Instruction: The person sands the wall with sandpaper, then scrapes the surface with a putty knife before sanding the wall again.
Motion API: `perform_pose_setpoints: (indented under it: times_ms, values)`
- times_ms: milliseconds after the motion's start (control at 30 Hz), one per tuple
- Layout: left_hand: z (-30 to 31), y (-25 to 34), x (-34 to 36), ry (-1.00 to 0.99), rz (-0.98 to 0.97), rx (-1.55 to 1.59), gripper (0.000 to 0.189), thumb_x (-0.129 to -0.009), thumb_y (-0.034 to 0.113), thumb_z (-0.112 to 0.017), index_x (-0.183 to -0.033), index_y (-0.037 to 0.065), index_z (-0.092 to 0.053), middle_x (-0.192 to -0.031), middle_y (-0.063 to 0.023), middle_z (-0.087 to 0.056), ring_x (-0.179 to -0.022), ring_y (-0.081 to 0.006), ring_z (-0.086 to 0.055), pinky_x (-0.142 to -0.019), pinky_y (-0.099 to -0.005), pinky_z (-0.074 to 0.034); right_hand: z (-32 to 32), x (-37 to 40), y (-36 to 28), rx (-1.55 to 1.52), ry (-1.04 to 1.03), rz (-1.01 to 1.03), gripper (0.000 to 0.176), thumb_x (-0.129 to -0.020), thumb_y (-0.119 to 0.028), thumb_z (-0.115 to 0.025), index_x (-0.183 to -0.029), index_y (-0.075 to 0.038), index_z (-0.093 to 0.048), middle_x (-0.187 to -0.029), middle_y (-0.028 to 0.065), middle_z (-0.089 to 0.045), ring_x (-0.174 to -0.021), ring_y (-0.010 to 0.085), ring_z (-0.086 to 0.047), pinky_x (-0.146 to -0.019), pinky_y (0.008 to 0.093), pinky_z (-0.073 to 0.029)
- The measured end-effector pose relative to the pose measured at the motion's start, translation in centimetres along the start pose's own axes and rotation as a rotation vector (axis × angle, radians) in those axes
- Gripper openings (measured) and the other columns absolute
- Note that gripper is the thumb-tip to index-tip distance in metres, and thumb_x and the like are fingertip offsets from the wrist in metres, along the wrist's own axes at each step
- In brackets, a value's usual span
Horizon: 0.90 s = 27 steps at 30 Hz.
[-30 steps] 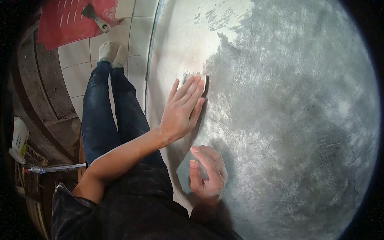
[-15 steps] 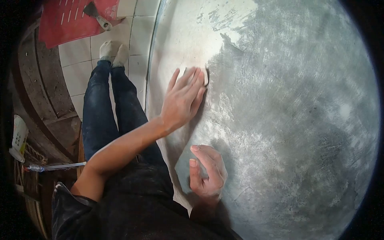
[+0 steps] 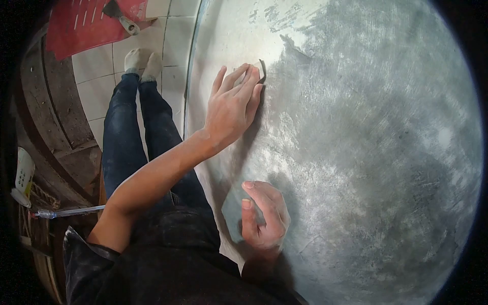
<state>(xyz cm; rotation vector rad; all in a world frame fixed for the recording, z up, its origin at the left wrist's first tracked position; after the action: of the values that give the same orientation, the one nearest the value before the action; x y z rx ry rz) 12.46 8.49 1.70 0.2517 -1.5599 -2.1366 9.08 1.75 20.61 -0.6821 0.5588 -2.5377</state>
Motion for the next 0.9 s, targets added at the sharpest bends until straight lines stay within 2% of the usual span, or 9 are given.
perform_pose_setpoints:
  times_ms: [133,233,367,400,533,667,767,900]
  values:
    - [0.4,1.6,2.8,-0.037,-0.006,0.059,0.037,-0.098,0.022,-0.053,-0.122,-0.006,-0.056,-0.117,-0.0177,-0.065,-0.125,-0.0292,-0.051,-0.111,-0.0525,-0.031,0.1,0.1,0.2,-0.020,-0.001,-0.005,0.028,-0.086,0.004,-0.061,-0.113,0.003,-0.063,-0.105,0.0168,-0.067,-0.093,0.0303,-0.067,-0.080,0.0363,-0.055]
    - [0.9,1.5,2.7,-0.049,-0.072,-0.005,0.036,-0.098,0.021,-0.054,-0.121,-0.006,-0.056,-0.117,-0.0182,-0.065,-0.126,-0.0293,-0.051,-0.111,-0.0517,-0.032,-0.1,0.2,0.2,-0.024,-0.009,-0.008,0.028,-0.086,0.004,-0.061,-0.114,0.003,-0.064,-0.105,0.0169,-0.067,-0.093,0.0302,-0.067,-0.080,0.0362,-0.055]
    - [-0.3,-0.4,-0.6,-0.023,-0.058,-0.014,0.038,-0.099,0.022,-0.052,-0.124,-0.007,-0.054,-0.115,-0.0183,-0.065,-0.125,-0.0293,-0.051,-0.111,-0.0505,-0.032,0.0,0.0,0.1,-0.007,-0.006,-0.006,0.028,-0.086,0.005,-0.060,-0.114,0.003,-0.064,-0.105,0.0168,-0.067,-0.093,0.0300,-0.067,-0.080,0.0362,-0.055]
    - [-0.1,-0.4,-0.4,0.021,-0.062,-0.016,0.038,-0.099,0.022,-0.051,-0.123,-0.007,-0.054,-0.115,-0.0189,-0.065,-0.126,-0.0302,-0.051,-0.112,-0.0508,-0.031,0.0,0.0,0.1,-0.003,-0.008,-0.003,0.028,-0.085,0.005,-0.060,-0.114,0.003,-0.064,-0.105,0.0167,-0.067,-0.093,0.0300,-0.067,-0.080,0.0362,-0.055]
    - [0.6,1.3,2.7,-0.074,-0.018,0.038,0.042,-0.097,0.016,-0.055,-0.133,-0.005,-0.051,-0.121,-0.0174,-0.065,-0.128,-0.0292,-0.051,-0.114,-0.0499,-0.030,-0.1,-0.1,0.3,-0.021,-0.006,-0.006,0.028,-0.086,0.004,-0.060,-0.114,0.003,-0.064,-0.105,0.0166,-0.067,-0.093,0.0298,-0.067,-0.080,0.0363,-0.055]
    - [0.4,0.4,0.8,-0.085,-0.038,-0.033,0.039,-0.097,0.016,-0.055,-0.130,-0.006,-0.053,-0.121,-0.0168,-0.066,-0.129,-0.0290,-0.051,-0.113,-0.0494,-0.031,-0.2,0.0,0.3,-0.027,-0.010,0.007,0.028,-0.086,0.004,-0.060,-0.114,0.003,-0.064,-0.105,0.0167,-0.067,-0.093,0.0300,-0.067,-0.080,0.0363,-0.055]
    - [-0.1,-0.4,-0.5,-0.041,-0.089,-0.052,0.038,-0.099,0.021,-0.051,-0.124,-0.008,-0.053,-0.118,-0.0184,-0.065,-0.127,-0.0292,-0.050,-0.111,-0.0494,-0.033,-0.3,-0.1,0.3,-0.016,-0.007,0.009,0.028,-0.085,0.004,-0.061,-0.113,0.003,-0.064,-0.105,0.0167,-0.067,-0.093,0.0303,-0.067,-0.079,0.0364,-0.056]
    - [0.4,1.5,1.9,-0.042,0.016,0.073,0.039,-0.098,0.019,-0.052,-0.125,-0.009,-0.053,-0.117,-0.0210,-0.065,-0.125,-0.0326,-0.052,-0.111,-0.0496,-0.034,-0.2,-0.1,0.2,-0.031,-0.005,0.011,0.027,-0.086,0.004,-0.061,-0.113,0.003,-0.064,-0.105,0.0167,-0.067,-0.093,0.0301,-0.067,-0.080,0.0364,-0.056]
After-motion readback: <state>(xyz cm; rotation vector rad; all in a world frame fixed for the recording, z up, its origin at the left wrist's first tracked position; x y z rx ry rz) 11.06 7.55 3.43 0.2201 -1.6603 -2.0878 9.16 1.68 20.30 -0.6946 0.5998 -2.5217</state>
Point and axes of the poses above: each hand's wrist, its own x-axis away from the middle knuckle, its own z-axis out of the back of the hand, y = z × x, the point moved 5 cm from there along -x, towards the middle knuckle
